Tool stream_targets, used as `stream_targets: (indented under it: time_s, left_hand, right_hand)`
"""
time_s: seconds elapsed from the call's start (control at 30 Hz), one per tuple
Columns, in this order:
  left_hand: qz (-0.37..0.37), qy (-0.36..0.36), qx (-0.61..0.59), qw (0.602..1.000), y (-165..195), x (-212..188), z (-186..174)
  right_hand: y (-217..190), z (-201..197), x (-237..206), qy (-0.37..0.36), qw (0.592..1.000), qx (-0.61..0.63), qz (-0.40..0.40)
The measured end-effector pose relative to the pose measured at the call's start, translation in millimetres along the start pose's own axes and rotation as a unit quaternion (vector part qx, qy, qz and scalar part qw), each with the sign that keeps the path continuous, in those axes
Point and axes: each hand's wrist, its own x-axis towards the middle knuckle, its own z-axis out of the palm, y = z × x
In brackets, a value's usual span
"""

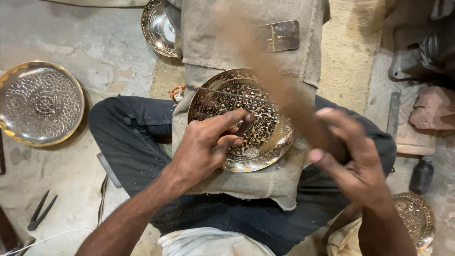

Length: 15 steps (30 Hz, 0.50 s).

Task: The person sits on the floor and uses a chisel and hammer to engrave a decorative pattern into a brass plate resting on a cushion. They repeatedly strike the chisel to create fine indentations in the metal surface.

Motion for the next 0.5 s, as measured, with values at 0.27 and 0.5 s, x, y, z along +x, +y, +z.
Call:
stream_targets:
  time_s: [0.27, 0.5]
  left_hand:
    - [-0.005, -0.003, -0.017, 1.0, 1.9, 0.5, -3.8]
    - [-0.005, 0.0, -0.039, 0.999, 3.1, 2.8, -5.8]
  right_hand:
    - [4.5, 6.7, -2.6, -0.004, 1.0, -0.005, 0.017]
    - [4.4, 7.4, -5.0, 0.04, 0.999, 0.007, -0.017]
